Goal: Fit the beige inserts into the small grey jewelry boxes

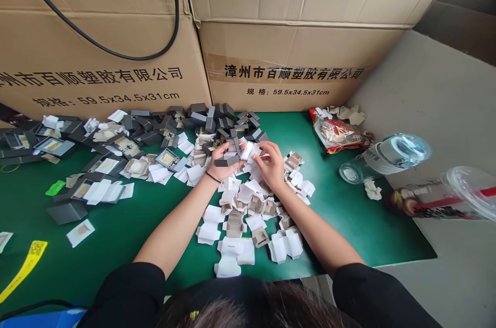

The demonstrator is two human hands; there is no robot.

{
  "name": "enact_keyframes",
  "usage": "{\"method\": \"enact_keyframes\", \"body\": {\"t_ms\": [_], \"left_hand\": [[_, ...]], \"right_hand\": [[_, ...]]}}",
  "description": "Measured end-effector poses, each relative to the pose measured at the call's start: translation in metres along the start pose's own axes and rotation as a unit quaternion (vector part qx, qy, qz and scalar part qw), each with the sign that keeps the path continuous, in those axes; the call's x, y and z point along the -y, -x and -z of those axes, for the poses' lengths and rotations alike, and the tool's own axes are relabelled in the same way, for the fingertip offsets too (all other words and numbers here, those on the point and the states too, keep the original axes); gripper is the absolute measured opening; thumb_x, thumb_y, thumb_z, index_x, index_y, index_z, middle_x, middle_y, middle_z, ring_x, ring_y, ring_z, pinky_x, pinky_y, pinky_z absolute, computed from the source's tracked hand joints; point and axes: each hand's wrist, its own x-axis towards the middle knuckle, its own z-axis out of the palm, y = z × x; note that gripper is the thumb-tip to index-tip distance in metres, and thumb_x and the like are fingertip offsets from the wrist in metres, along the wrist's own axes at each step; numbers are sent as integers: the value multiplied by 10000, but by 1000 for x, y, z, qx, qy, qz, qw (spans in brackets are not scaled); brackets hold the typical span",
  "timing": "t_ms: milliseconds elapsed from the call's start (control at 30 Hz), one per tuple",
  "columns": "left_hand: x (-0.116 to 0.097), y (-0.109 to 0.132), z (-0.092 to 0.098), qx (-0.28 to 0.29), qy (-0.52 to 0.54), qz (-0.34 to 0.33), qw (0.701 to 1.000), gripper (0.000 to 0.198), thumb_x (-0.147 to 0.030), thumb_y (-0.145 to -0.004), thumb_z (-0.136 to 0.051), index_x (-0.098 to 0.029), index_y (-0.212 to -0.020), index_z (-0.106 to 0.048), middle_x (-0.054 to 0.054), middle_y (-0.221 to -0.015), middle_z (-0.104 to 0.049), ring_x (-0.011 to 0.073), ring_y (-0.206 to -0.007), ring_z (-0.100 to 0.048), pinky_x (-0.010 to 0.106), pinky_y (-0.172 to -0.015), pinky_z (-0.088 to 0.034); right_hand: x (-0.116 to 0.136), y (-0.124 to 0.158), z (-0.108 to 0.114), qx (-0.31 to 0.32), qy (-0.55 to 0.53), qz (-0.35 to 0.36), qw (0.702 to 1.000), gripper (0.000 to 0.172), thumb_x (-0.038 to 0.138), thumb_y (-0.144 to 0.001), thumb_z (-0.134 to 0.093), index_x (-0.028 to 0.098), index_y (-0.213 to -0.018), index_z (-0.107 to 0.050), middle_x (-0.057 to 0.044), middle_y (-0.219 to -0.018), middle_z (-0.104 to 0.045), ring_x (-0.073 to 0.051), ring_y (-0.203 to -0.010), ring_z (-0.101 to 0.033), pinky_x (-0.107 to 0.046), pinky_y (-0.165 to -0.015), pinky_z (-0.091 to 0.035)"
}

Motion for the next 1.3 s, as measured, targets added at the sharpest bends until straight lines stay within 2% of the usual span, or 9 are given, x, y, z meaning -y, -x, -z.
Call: {"method": "enact_keyframes", "body": {"t_ms": [67, 133, 267, 400, 700, 1000, 1300], "left_hand": [[0, 0, -1, -12, 6, -3, 1000, 355, -303, -881, -364, -111, -1021, -627, 103, -800, -707, 228, -781, -664, 400, -787, -484], [1, 0, -3, -18, 11, -7, 1000, 351, -299, -883, -363, -109, -1008, -630, 103, -791, -705, 227, -789, -661, 392, -787, -482], [1, 0, -6, -18, 12, -15, 1000, 343, -302, -885, -366, -106, -981, -631, 102, -790, -702, 229, -795, -656, 394, -784, -478], [2, -1, -5, -19, -3, -18, 1000, 341, -301, -892, -358, -107, -971, -627, 102, -807, -706, 229, -799, -656, 389, -764, -477], [3, -3, -2, -12, -5, -12, 1000, 344, -288, -887, -368, -100, -1037, -613, 99, -831, -710, 227, -863, -657, 397, -848, -469], [5, -3, -4, -1, -11, -1, 1000, 337, -278, -890, -366, -95, -1001, -625, 98, -829, -708, 221, -868, -657, 379, -848, -472], [4, -3, -2, 2, -24, -5, 1000, 326, -283, -877, -392, -102, -1023, -619, 94, -835, -707, 219, -840, -656, 378, -815, -484]], "right_hand": [[-1, 1, 0, -12, 60, 59, 996, 302, 377, -823, -559, 235, -1089, -581, -103, -1195, -498, -156, -823, -571, -331, -739, -532], [-5, 2, 0, -7, 84, 90, 992, 286, 373, -854, -522, 239, -1099, -584, -104, -1177, -511, -172, -878, -578, -338, -764, -531], [-11, 0, -1, 42, 102, 122, 986, 314, 391, -862, -518, 227, -1123, -579, -98, -1084, -577, -185, -884, -589, -346, -808, -516], [-13, -1, -1, 73, 128, 123, 981, 403, 419, -833, -549, 218, -1183, -544, -119, -1088, -581, -212, -886, -587, -377, -803, -508], [-22, -1, -3, 87, 178, 153, 968, 419, 363, -839, -513, 207, -1228, -500, -147, -1151, -547, -261, -1054, -533, -414, -868, -484], [-21, -1, -3, 72, 199, 154, 965, 406, 270, -810, -516, 180, -1205, -506, -141, -1116, -561, -251, -1025, -548, -396, -855, -488], [-21, -2, -2, 88, 166, 147, 971, 499, 442, -838, -532, 220, -1278, -454, -140, -1163, -537, -260, -1070, -531, -403, -872, -481]]}}
